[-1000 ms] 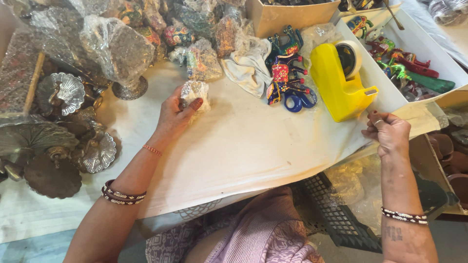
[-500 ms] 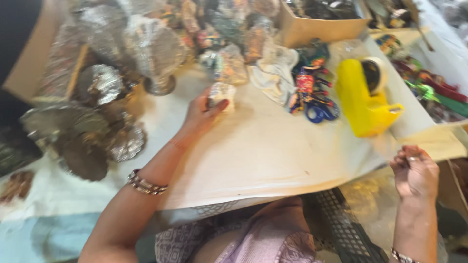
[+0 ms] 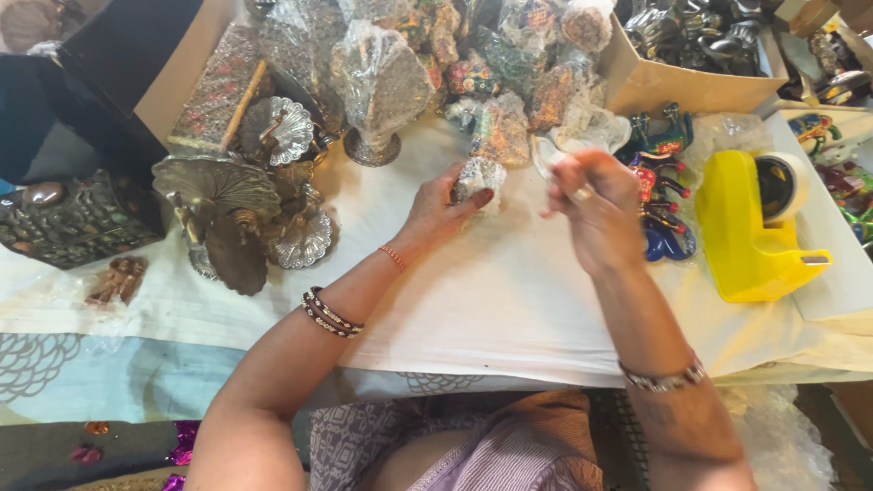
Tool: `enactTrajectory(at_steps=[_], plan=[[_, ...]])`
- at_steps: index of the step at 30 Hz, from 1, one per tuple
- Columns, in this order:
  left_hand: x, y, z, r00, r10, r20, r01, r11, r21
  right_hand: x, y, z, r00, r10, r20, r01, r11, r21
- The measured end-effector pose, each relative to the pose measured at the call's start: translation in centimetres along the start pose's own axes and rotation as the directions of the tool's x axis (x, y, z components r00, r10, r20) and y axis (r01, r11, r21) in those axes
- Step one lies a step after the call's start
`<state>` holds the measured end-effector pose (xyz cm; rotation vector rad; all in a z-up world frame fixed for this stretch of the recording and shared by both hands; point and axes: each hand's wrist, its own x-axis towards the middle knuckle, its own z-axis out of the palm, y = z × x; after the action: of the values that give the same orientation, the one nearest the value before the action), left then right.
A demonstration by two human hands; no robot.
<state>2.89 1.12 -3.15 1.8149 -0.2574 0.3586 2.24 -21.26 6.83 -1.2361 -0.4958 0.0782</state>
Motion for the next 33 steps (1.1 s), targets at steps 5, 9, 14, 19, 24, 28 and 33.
enactTrajectory(at_steps=[5,9,14,19,24,28,33], plan=[[0.0,0.5,-0.1,0.994,-0.105,0.007,0.104,0.993,0.054,5.4,4.5,2.7,0.98,0.199,0.021,-0.199,0.98,0.003],[0.1,1.0,-0.3,0.99,-0.138,0.009,0.137,0.988,0.074,6.6,7.2,2.1,0.945,0.324,-0.043,-0.326,0.944,-0.056],[0.2,1.4,-0.4,0.971,-0.239,0.01,0.234,0.959,0.161,4.2,8.0,1.0,0.919,0.386,-0.083,-0.395,0.902,-0.173],[0.0,0.5,-0.2,0.996,-0.082,-0.033,0.084,0.995,0.051,1.6,8.5,0.2,0.864,0.474,-0.17,-0.496,0.86,-0.122],[0.2,0.2,-0.1,0.991,-0.133,-0.016,0.134,0.989,0.061,1.0,9.3,-0.1,0.854,0.497,-0.152,-0.515,0.849,-0.116],[0.2,0.4,-0.1,0.992,-0.126,-0.028,0.127,0.991,0.041,0.8,9.2,-0.4,0.86,0.491,-0.141,-0.505,0.858,-0.096],[0.1,0.8,-0.2,0.989,-0.143,-0.026,0.144,0.988,0.051,0.5,8.5,-0.5,0.86,0.483,-0.165,-0.5,0.862,-0.083]])
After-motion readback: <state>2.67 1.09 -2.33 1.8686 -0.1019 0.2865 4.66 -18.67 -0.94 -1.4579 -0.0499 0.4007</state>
